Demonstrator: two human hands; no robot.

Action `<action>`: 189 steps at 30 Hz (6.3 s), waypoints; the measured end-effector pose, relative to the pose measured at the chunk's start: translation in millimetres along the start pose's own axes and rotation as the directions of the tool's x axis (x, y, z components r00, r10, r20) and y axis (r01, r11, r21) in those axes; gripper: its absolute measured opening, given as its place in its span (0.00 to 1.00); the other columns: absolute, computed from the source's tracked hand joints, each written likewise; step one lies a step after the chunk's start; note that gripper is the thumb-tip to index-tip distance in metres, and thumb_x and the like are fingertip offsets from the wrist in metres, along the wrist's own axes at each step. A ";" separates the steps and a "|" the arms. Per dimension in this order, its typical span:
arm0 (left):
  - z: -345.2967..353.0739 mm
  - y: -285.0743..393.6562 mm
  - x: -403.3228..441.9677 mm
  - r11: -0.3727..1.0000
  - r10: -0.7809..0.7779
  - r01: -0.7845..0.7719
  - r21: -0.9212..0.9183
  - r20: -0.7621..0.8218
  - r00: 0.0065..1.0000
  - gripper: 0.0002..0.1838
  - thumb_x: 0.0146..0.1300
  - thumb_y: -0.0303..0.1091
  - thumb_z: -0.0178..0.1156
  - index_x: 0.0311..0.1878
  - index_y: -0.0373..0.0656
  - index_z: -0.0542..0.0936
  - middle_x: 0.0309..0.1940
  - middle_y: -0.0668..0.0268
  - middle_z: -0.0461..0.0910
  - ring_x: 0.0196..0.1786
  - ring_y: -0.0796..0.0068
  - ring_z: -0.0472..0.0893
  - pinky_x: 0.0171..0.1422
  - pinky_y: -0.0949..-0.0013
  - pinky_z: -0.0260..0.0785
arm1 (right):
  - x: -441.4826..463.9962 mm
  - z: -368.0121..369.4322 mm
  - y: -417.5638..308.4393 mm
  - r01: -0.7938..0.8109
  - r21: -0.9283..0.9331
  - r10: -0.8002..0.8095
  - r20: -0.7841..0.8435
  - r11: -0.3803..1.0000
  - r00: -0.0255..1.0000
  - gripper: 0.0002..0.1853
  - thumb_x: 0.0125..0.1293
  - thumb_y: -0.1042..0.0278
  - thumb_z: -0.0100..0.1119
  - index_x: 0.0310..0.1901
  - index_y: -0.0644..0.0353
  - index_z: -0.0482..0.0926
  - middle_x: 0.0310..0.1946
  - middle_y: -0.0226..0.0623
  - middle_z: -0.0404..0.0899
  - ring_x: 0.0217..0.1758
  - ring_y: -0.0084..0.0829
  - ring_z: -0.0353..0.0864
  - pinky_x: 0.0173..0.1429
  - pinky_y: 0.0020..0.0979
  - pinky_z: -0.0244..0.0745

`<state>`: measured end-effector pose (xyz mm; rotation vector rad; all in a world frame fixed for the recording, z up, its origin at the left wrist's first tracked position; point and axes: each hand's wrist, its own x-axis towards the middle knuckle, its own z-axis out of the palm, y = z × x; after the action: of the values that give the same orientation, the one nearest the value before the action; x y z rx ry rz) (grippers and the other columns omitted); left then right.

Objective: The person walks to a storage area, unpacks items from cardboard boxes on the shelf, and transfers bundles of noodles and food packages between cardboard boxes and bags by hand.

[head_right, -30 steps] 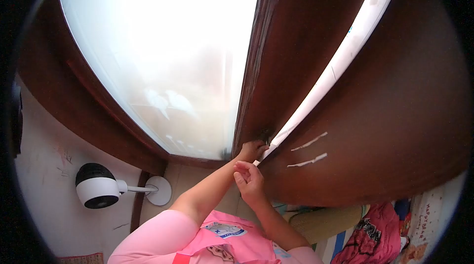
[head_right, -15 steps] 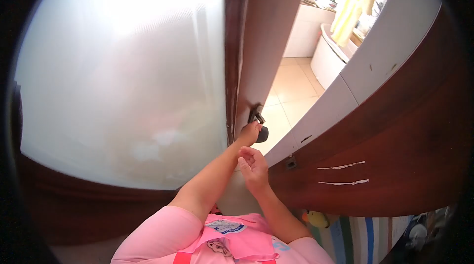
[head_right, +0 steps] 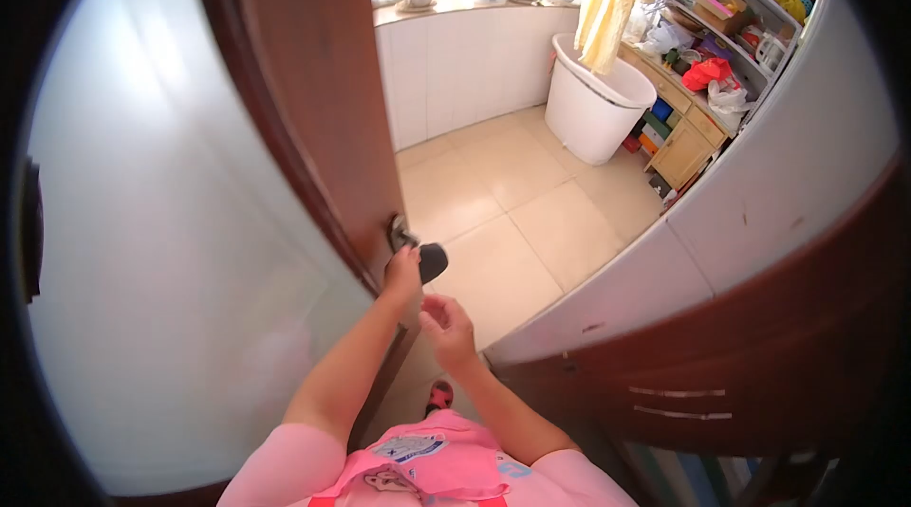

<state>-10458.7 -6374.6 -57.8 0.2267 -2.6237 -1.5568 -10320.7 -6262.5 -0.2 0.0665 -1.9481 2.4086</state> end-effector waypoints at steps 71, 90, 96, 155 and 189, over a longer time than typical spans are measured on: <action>42.4 20.3 225.4 0.258 -0.293 0.966 0.004 -0.953 0.082 0.17 0.55 0.45 0.65 0.38 0.43 0.75 0.50 0.65 0.76 0.56 0.58 0.71 0.68 0.35 0.48 | 681.5 142.9 134.4 0.071 -0.138 0.152 0.948 0.988 -0.279 0.16 0.65 0.74 0.59 0.53 0.68 0.72 0.50 0.41 0.73 0.57 0.32 0.77 0.64 0.32 0.72; 292.3 194.5 176.9 0.824 -0.017 0.489 -0.287 -0.875 -0.484 0.38 0.67 0.32 0.53 0.72 0.31 0.45 0.70 0.50 0.52 0.72 0.57 0.56 0.76 0.54 0.45 | 578.5 -9.2 73.6 -0.086 -0.053 0.010 0.899 0.995 -0.437 0.14 0.63 0.74 0.60 0.49 0.66 0.74 0.45 0.44 0.77 0.51 0.33 0.80 0.58 0.32 0.76; 334.5 220.2 162.0 0.864 0.003 0.382 -0.327 -0.756 -0.654 0.31 0.68 0.29 0.47 0.71 0.31 0.49 0.69 0.49 0.56 0.70 0.57 0.59 0.74 0.58 0.47 | 568.7 -38.2 65.0 0.034 -0.004 0.021 0.855 0.999 -0.519 0.15 0.65 0.74 0.60 0.52 0.66 0.73 0.49 0.41 0.75 0.56 0.32 0.78 0.63 0.32 0.73; 841.4 494.4 850.6 0.888 0.459 -0.415 -0.198 0.418 0.784 0.33 0.54 0.26 0.65 0.65 0.41 0.66 0.57 0.53 0.69 0.57 0.59 0.76 0.58 0.58 0.70 | 1067.1 -979.0 -82.7 -0.060 -0.438 -0.093 -0.319 0.897 0.943 0.17 0.62 0.73 0.62 0.52 0.66 0.74 0.48 0.43 0.78 0.52 0.32 0.81 0.59 0.32 0.76; 1458.9 804.1 1124.3 0.943 0.323 -0.220 -0.248 0.544 0.774 0.32 0.59 0.21 0.58 0.68 0.42 0.62 0.63 0.57 0.68 0.61 0.64 0.74 0.61 0.62 0.68 | 1408.8 -1633.4 -215.4 -0.045 -0.400 -0.175 -0.497 0.915 0.850 0.19 0.63 0.71 0.62 0.54 0.68 0.72 0.50 0.44 0.77 0.54 0.31 0.79 0.60 0.32 0.74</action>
<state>-11848.0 -4922.4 -57.1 -0.7346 -2.7104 -1.9611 -11724.1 -4611.0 -46.1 -0.4796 -2.0498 1.6798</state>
